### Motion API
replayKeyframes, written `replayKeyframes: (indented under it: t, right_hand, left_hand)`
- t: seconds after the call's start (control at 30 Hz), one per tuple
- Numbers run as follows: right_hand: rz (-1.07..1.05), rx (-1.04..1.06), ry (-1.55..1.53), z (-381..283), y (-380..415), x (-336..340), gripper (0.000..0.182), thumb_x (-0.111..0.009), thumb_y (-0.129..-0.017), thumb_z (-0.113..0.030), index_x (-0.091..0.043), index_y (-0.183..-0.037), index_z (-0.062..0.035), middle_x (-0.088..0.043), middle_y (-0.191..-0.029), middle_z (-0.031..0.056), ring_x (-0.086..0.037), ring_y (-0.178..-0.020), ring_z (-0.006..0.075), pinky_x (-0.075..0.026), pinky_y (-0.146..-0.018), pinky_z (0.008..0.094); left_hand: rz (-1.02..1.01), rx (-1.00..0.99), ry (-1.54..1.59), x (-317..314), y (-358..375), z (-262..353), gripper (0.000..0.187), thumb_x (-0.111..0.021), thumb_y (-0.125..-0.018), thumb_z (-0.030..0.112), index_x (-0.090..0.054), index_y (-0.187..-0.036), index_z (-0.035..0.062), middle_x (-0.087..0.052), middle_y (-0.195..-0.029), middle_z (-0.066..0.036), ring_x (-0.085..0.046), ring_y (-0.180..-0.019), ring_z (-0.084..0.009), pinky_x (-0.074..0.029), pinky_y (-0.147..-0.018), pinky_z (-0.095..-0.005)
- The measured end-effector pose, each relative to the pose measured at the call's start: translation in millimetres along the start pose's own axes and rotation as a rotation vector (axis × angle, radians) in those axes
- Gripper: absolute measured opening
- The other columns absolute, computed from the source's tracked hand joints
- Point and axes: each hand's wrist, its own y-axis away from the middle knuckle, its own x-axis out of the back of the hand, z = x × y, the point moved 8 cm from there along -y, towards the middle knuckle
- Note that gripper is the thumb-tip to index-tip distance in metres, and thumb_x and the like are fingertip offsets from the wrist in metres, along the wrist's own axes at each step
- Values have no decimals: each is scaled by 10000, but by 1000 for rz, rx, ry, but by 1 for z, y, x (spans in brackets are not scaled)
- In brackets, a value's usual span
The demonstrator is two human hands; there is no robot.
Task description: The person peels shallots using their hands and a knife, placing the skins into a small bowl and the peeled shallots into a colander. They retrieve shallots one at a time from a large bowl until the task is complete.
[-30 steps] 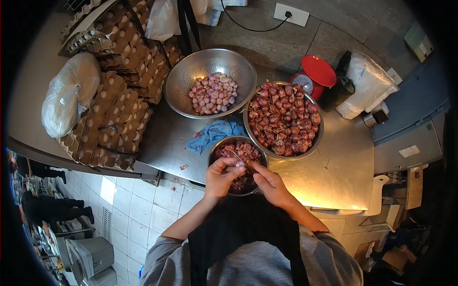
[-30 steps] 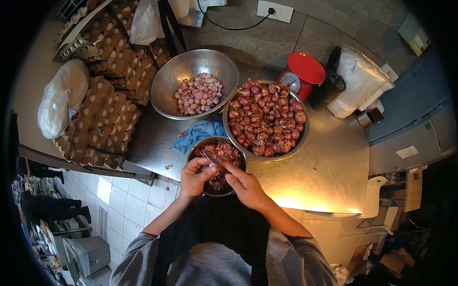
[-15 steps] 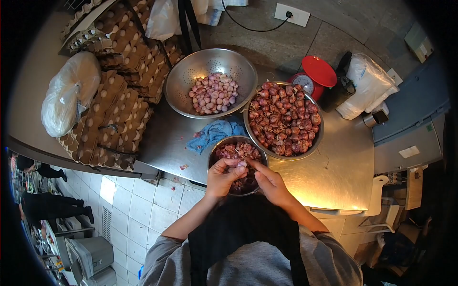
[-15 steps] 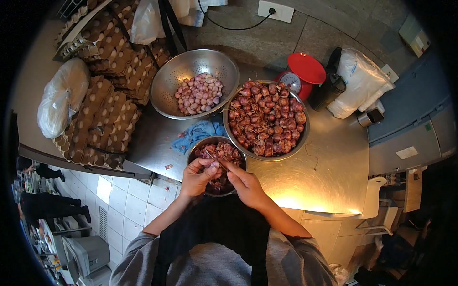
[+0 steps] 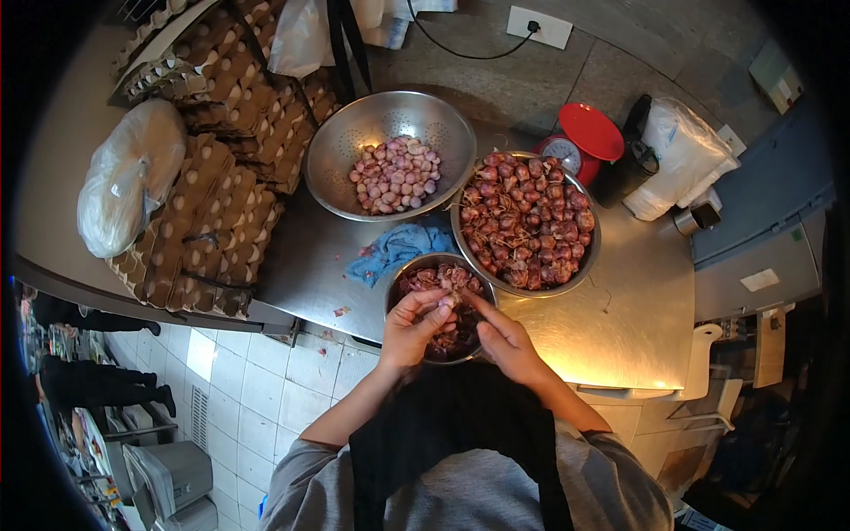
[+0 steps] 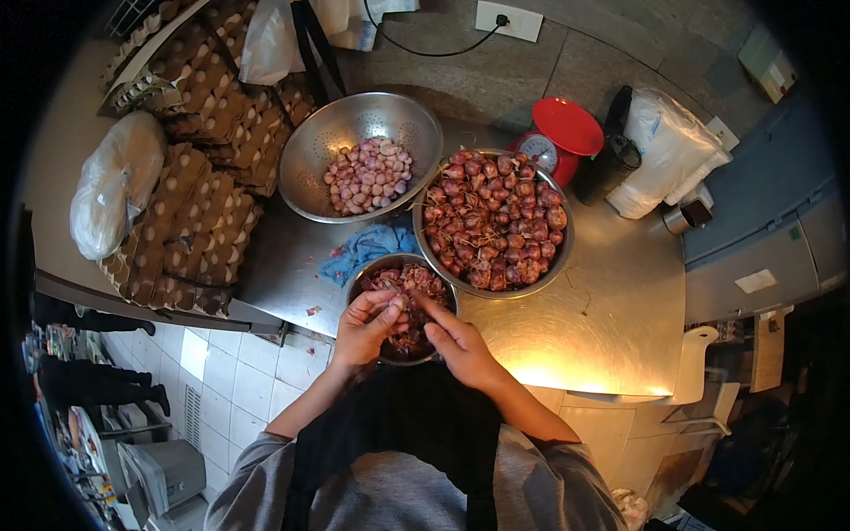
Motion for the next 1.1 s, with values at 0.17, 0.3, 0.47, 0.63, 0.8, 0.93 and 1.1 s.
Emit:
replayKeyframes:
  t: [0.17,0.3,0.47,0.63,0.8,0.93,1.1]
  right_hand:
    - [13,139,292,-12,0,-7,424,-447,-894,-142,-353,-1302,-75,-517,-1172,165,-539,-1041,230,-408,-841,270]
    - [40,120,413,-17,0,-4,411,-472,-883,-156,-389,-1283,-106,-562,-1059,201,-605,-898,289,-461,-726,286]
    - [79,173,283,-3,-1,0,376,-464,-895,-166,-421,-1256,-70,-597,-1030,151,-619,-848,234,-463,-698,280]
    - [30,-188,-81,24,1,3,361,-427,-919,-167,-422,-1255,-33,-589,-1030,73,-571,-855,164,-434,-746,238]
    - [89,-183,-148,36,-5,15,370,-422,-922,-165,-408,-1270,-41,-502,-1163,93,-467,-1027,134,-350,-885,226]
    - [129,31,-64,50,-14,20,385,-411,-926,-156,-373,-1293,-47,-429,-807,-35,-360,-649,39,-300,-584,162]
    - [56,-39,-2,31,-7,12,374,-422,-918,-146,-396,-1276,-44,-460,-1092,53,-399,-956,103,-306,-822,210]
  left_hand:
    - [-16,-15,126,0,0,-5,100,-584,-813,35,-543,-902,60,-604,-857,-40,-600,-758,-127,-516,-694,-261]
    - [-20,3,145,-1,1,-7,99,-584,-810,26,-544,-893,64,-607,-846,-37,-602,-749,-127,-517,-696,-262]
    - [-12,10,156,-4,2,-5,112,-585,-809,24,-550,-911,55,-607,-874,-41,-601,-776,-127,-513,-716,-262]
    - [-25,0,52,-5,1,-3,139,-584,-811,27,-556,-946,29,-608,-930,-64,-588,-846,-131,-495,-774,-271]
    - [-56,-35,-66,-12,5,6,256,-583,-803,4,-511,-1048,13,-592,-998,-96,-571,-909,-144,-477,-829,-287]
    - [-57,-91,-63,-15,4,16,360,-594,-787,-17,-452,-1117,7,-575,-1034,-112,-559,-932,-139,-471,-826,-276]
    - [23,-315,-360,2,-15,42,335,-625,-766,-13,-489,-1072,6,-582,-988,-84,-561,-870,-119,-463,-720,-230]
